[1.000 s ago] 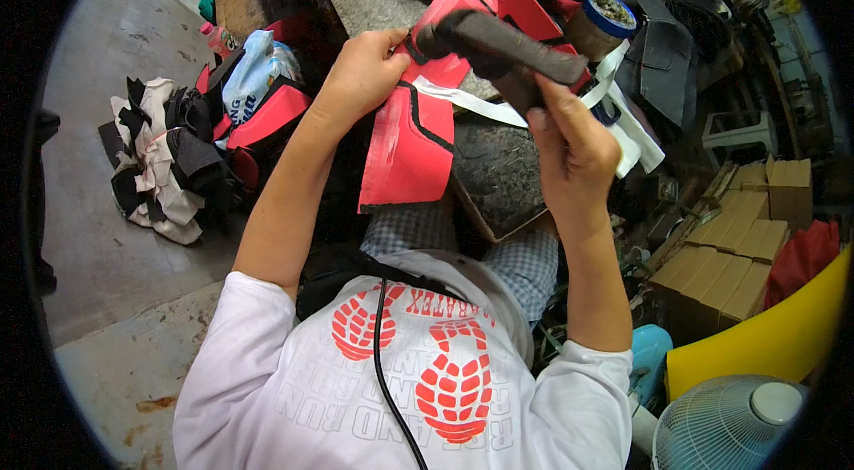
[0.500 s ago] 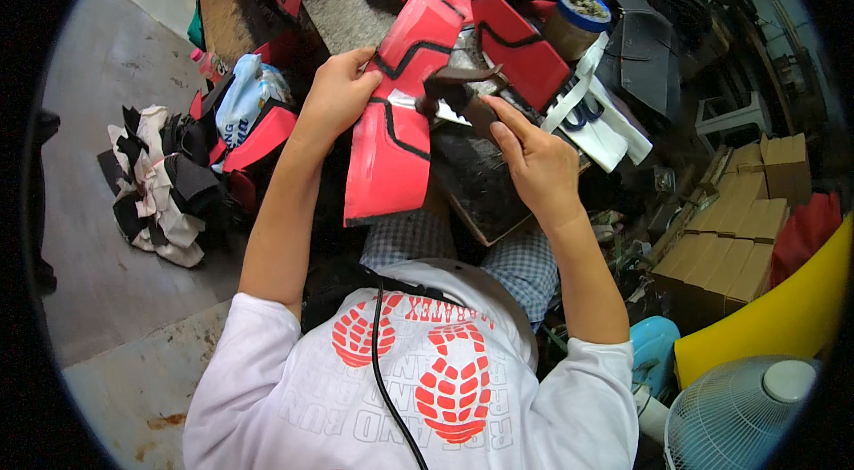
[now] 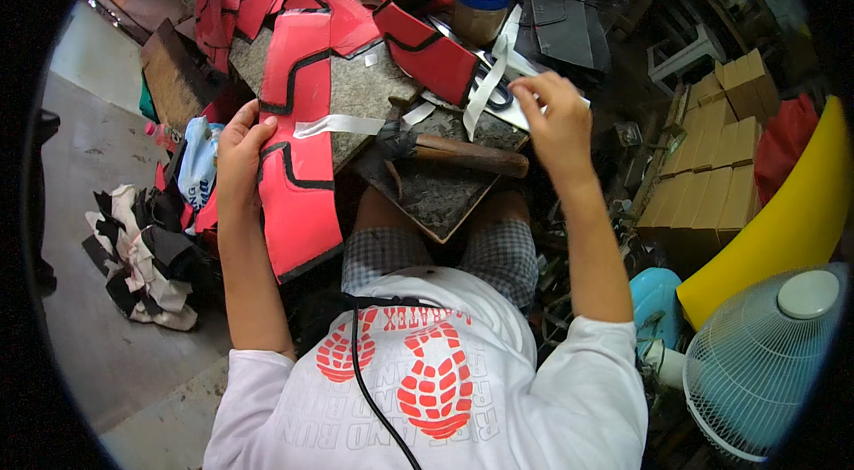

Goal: The person repeatedly picks up pink foam pieces with black outlines, applies white tape to edges, and trims excess tape with scissors. Finished pieces are placed on a nearby table.

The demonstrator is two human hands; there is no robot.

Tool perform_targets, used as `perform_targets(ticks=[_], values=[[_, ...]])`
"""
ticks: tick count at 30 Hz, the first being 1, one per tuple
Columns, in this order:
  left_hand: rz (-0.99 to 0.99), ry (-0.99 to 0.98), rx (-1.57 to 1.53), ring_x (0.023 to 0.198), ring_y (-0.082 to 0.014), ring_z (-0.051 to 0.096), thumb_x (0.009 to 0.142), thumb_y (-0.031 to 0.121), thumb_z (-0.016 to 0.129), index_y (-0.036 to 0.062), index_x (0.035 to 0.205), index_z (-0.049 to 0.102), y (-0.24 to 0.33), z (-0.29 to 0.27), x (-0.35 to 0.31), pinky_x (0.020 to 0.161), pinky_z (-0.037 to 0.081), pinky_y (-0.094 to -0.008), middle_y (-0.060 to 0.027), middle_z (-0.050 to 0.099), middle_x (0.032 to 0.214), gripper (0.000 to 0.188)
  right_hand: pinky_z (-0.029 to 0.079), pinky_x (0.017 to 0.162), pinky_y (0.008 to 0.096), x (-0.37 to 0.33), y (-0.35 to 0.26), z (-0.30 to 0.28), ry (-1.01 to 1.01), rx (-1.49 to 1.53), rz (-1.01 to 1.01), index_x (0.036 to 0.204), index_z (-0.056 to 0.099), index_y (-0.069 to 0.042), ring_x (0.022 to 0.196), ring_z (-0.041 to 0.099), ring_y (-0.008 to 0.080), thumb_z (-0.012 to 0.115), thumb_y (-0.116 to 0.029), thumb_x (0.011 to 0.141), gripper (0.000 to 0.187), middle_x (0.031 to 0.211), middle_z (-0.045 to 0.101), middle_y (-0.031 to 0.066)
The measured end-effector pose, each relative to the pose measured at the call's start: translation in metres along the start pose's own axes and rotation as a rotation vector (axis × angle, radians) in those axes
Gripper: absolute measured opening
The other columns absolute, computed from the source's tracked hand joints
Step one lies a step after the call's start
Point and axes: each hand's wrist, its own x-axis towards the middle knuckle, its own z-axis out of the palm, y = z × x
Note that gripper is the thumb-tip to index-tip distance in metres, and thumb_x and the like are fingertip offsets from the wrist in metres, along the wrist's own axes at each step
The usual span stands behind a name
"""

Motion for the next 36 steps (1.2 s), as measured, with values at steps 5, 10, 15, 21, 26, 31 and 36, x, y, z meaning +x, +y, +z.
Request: perform_targets(ticks=[5,10,15,21,26,31,36], values=[[0.011,0.037,-0.047,0.089,-0.0141,0.066,0.091,-0.003,0.053,-0.0087,0.121,0.054,0.002,0.003,-0.006,0.079,0.055,-0.0264,-0.0132,0.066,0.107,0.031,0.048,0.069,0.0350,0.033,0.027,0.005,-0.120,-0.093,0.053,0.094,0.072,-0.009,0.074,0.064,0.0239,0.065,-0.019,0.087,0.014,0.086,0.068,0.0072],[0.039,0.084,-0.099,0.085,-0.0131,0.067,0.091,-0.002,0.053,-0.0068,0.120,0.055,0.003,0.001,-0.010,0.076,0.055,-0.0261,-0.0117,0.066,0.105,0.029,0.051,0.076,0.0352,0.036,0.020,0.026,-0.169,-0.117,0.182,0.111,0.067,-0.011,0.083,0.067,0.0281,0.064,-0.019,0.087,0.025,0.095,0.070,0.0104],[0.021,0.058,-0.100,0.084,-0.0126,0.067,0.091,-0.002,0.053,-0.0064,0.119,0.056,0.000,0.001,-0.010,0.074,0.055,-0.0254,-0.0111,0.066,0.104,0.028,0.048,0.092,0.0304,0.050,0.013,0.037,-0.348,0.758,0.168,0.121,0.052,0.000,0.106,0.065,0.0187,0.055,0.004,0.090,0.032,0.112,0.066,0.0127],[-0.001,0.064,-0.104,0.083,-0.0124,0.067,0.091,-0.002,0.054,-0.0063,0.117,0.056,-0.005,0.003,-0.012,0.075,0.055,-0.0250,-0.0109,0.067,0.103,0.027,0.052,0.083,0.0387,0.056,0.028,0.016,-0.345,-0.262,0.075,0.108,0.067,-0.009,0.093,0.068,0.0282,0.067,-0.020,0.082,0.028,0.092,0.070,0.0111],[-0.030,0.021,-0.142,0.083,-0.0126,0.067,0.091,-0.002,0.054,-0.0062,0.116,0.056,-0.011,0.013,-0.013,0.075,0.055,-0.0248,-0.0115,0.066,0.102,0.025,0.052,0.085,0.0439,0.049,0.027,0.022,-0.409,-0.589,-0.038,0.109,0.069,-0.012,0.095,0.067,0.0335,0.071,-0.027,0.075,0.037,0.097,0.071,0.0129],[-0.022,0.062,-0.154,0.083,-0.0128,0.067,0.092,-0.002,0.053,-0.0065,0.117,0.055,-0.013,0.006,-0.014,0.074,0.055,-0.0249,-0.0117,0.066,0.102,0.025,0.050,0.063,0.0313,0.055,0.029,-0.004,-0.555,0.050,0.397,0.095,0.071,0.001,0.064,0.065,0.0162,0.062,-0.023,0.079,0.030,0.075,0.070,0.0103],[-0.004,0.106,-0.180,0.081,-0.0123,0.066,0.092,-0.001,0.053,-0.0064,0.116,0.055,-0.016,0.002,-0.013,0.073,0.055,-0.0249,-0.0112,0.066,0.102,0.025,0.042,0.052,0.0166,0.013,0.028,-0.037,-0.638,0.580,0.764,0.108,0.063,-0.001,0.065,0.060,0.0043,0.063,-0.020,0.087,0.029,0.083,0.071,0.0067]])
